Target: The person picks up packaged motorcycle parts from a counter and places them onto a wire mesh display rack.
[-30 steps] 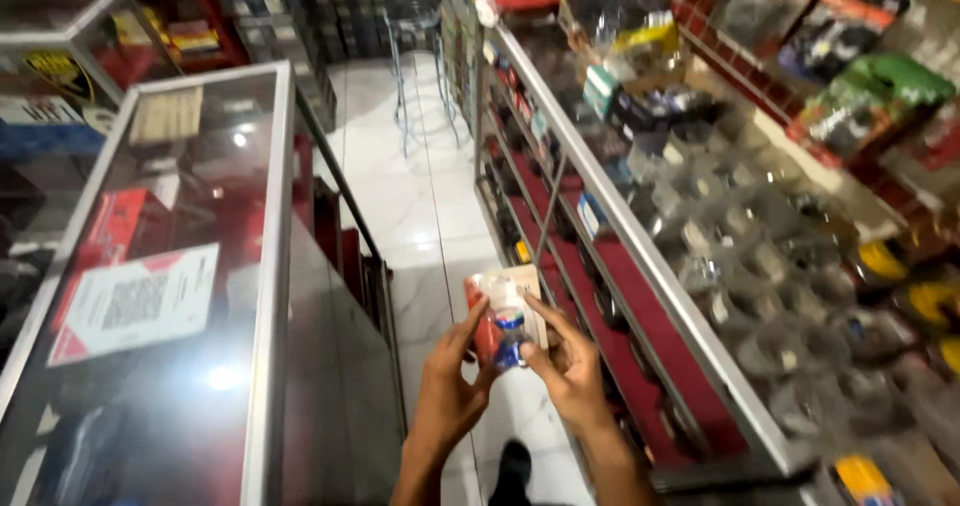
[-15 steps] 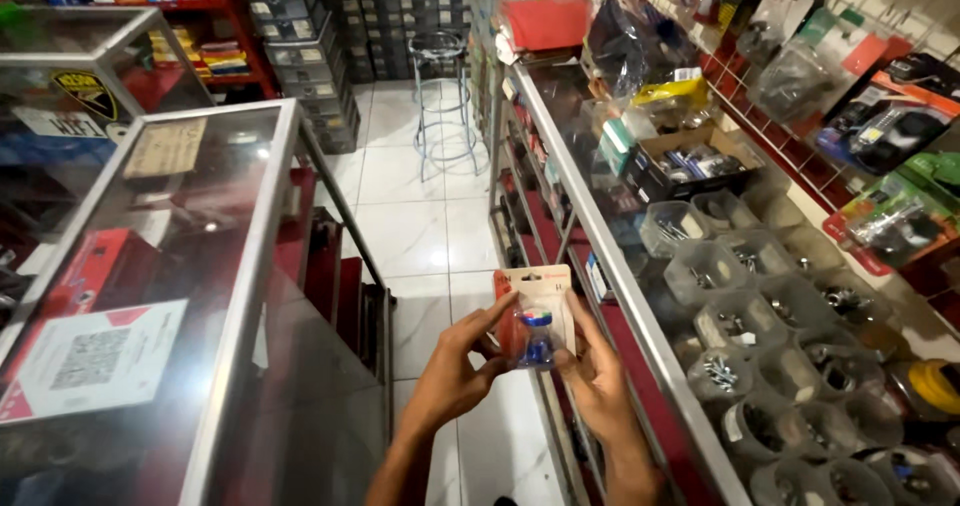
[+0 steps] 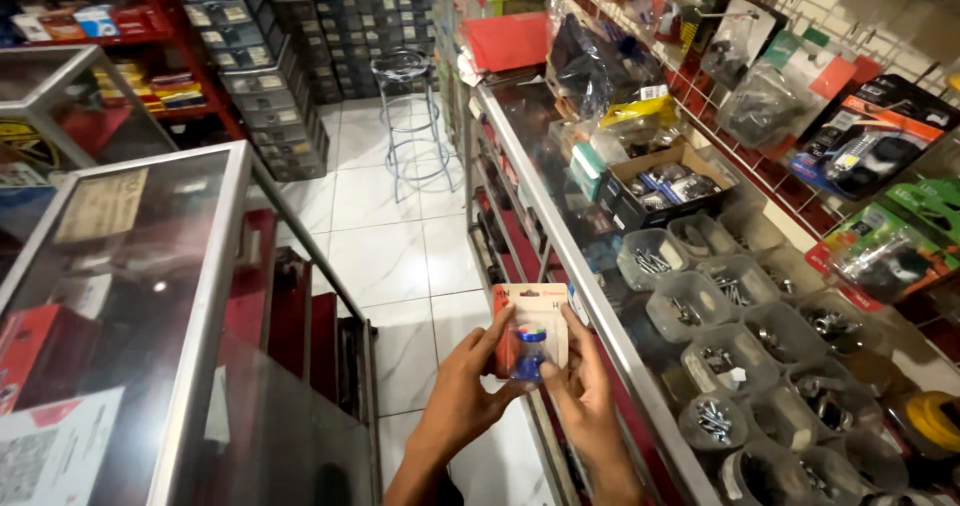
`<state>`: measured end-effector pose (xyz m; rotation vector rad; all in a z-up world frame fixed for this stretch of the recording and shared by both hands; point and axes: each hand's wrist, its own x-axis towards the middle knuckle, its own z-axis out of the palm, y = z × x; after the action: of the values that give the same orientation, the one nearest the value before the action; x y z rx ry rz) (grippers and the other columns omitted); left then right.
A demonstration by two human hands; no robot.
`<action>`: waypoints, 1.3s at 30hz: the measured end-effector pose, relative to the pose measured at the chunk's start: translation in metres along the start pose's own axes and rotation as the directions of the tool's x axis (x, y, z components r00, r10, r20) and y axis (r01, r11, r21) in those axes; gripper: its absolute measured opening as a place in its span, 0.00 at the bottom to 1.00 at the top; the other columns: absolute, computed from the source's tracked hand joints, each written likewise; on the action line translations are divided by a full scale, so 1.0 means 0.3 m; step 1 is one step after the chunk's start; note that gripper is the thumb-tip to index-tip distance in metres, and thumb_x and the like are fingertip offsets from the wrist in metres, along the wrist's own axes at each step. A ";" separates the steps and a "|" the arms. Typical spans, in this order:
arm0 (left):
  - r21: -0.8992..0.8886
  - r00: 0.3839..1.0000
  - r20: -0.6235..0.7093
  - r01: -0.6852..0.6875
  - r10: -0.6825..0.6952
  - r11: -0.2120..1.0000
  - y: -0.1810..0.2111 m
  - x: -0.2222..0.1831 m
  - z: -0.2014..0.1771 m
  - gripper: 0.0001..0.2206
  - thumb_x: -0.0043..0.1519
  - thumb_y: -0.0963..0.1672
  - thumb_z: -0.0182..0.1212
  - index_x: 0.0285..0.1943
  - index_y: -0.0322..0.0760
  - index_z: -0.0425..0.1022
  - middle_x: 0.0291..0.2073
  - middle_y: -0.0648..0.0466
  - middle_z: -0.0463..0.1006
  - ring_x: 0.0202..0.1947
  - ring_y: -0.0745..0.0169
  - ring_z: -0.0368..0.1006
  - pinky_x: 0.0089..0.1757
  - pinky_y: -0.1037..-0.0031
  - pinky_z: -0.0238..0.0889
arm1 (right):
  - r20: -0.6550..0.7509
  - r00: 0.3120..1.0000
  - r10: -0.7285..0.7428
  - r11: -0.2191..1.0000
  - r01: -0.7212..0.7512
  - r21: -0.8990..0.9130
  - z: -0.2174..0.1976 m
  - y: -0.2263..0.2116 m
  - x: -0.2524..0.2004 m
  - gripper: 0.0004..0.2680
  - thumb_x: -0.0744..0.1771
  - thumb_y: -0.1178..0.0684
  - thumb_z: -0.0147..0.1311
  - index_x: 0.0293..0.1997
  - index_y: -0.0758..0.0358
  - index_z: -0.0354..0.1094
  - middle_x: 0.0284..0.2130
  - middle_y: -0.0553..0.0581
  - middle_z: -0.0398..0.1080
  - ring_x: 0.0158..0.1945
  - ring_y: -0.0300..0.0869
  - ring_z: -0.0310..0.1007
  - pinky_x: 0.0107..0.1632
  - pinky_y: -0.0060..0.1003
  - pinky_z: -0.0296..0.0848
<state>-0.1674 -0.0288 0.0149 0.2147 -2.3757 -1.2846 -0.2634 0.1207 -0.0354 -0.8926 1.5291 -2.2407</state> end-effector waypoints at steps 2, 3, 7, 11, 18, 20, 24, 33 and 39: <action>0.037 0.998 -0.045 -0.050 0.052 0.998 -0.020 0.053 0.005 0.44 0.45 0.40 0.82 0.73 0.46 0.62 0.37 0.49 0.74 0.31 0.56 0.73 0.36 0.65 0.69 | 0.004 1.000 -0.017 1.000 0.017 -0.004 -0.006 0.016 0.040 0.27 0.67 0.60 0.54 0.77 0.65 0.44 0.60 0.64 0.67 0.61 0.43 0.68 0.63 0.37 0.65; -0.008 0.999 -0.034 -0.028 0.028 1.000 -0.031 0.082 0.001 0.44 0.45 0.40 0.80 0.73 0.47 0.63 0.38 0.50 0.74 0.30 0.57 0.73 0.36 0.67 0.70 | -0.004 1.000 -0.006 1.000 0.006 -0.008 -0.007 0.021 0.061 0.27 0.68 0.60 0.54 0.77 0.66 0.45 0.59 0.65 0.68 0.60 0.43 0.69 0.62 0.38 0.66; -0.140 1.000 0.011 -0.002 0.004 0.990 -0.086 0.206 -0.045 0.43 0.43 0.38 0.78 0.72 0.48 0.65 0.39 0.51 0.74 0.29 0.59 0.74 0.36 0.69 0.72 | -0.043 0.997 0.064 0.995 -0.067 -0.072 0.007 0.025 0.167 0.26 0.67 0.60 0.54 0.76 0.65 0.48 0.54 0.65 0.73 0.58 0.43 0.72 0.60 0.36 0.68; -0.169 0.998 0.057 0.006 0.004 0.986 -0.157 0.350 -0.131 0.43 0.42 0.36 0.76 0.72 0.48 0.66 0.39 0.51 0.73 0.30 0.59 0.73 0.36 0.68 0.71 | 0.036 0.996 0.077 0.973 -0.067 -0.223 0.031 0.009 0.320 0.31 0.65 0.64 0.58 0.78 0.64 0.48 0.52 0.61 0.69 0.51 0.42 0.70 0.50 0.34 0.68; -0.172 0.993 0.063 -0.088 0.100 0.981 -0.317 0.556 -0.313 0.43 0.43 0.34 0.73 0.72 0.45 0.65 0.37 0.50 0.72 0.30 0.59 0.70 0.39 0.69 0.69 | 0.085 0.995 0.046 0.927 -0.011 -0.374 0.157 0.072 0.584 0.31 0.61 0.71 0.60 0.73 0.63 0.53 0.57 0.61 0.67 0.56 0.43 0.74 0.58 0.37 0.75; -0.185 0.990 0.084 -0.098 0.115 0.978 -0.364 0.608 -0.363 0.43 0.43 0.33 0.71 0.73 0.45 0.65 0.37 0.51 0.71 0.30 0.59 0.70 0.40 0.70 0.69 | 0.051 0.998 0.043 0.917 -0.020 -0.399 0.203 0.103 0.644 0.31 0.61 0.73 0.58 0.73 0.62 0.54 0.58 0.61 0.67 0.56 0.43 0.74 0.56 0.37 0.76; -0.180 0.988 0.107 -0.087 0.107 0.980 -0.438 0.683 -0.424 0.43 0.44 0.33 0.72 0.73 0.45 0.64 0.35 0.50 0.70 0.30 0.59 0.68 0.40 0.70 0.68 | -0.014 1.000 0.002 0.896 -0.008 -0.444 0.285 0.158 0.732 0.30 0.60 0.75 0.53 0.71 0.63 0.57 0.60 0.60 0.65 0.59 0.43 0.73 0.56 0.35 0.78; -0.216 0.982 0.124 -0.112 0.141 0.970 -0.516 0.839 -0.474 0.43 0.44 0.32 0.70 0.73 0.46 0.64 0.37 0.50 0.71 0.28 0.58 0.69 0.38 0.69 0.69 | -0.055 0.998 0.008 0.867 -0.034 -0.496 0.307 0.211 0.878 0.32 0.59 0.76 0.55 0.71 0.60 0.58 0.56 0.58 0.68 0.53 0.40 0.76 0.52 0.34 0.79; -0.216 0.979 0.155 -0.100 0.135 0.971 -0.546 0.974 -0.468 0.43 0.45 0.32 0.69 0.73 0.48 0.63 0.41 0.48 0.72 0.30 0.57 0.70 0.38 0.68 0.70 | -0.152 0.986 0.074 0.843 -0.143 -0.518 0.251 0.270 0.995 0.33 0.58 0.74 0.61 0.71 0.55 0.60 0.48 0.55 0.70 0.41 0.38 0.76 0.44 0.32 0.79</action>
<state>-0.3784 -0.3241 0.0331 -0.1012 -2.3278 -1.5326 -0.4538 -0.1308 0.0078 -0.7746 2.2579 -1.8444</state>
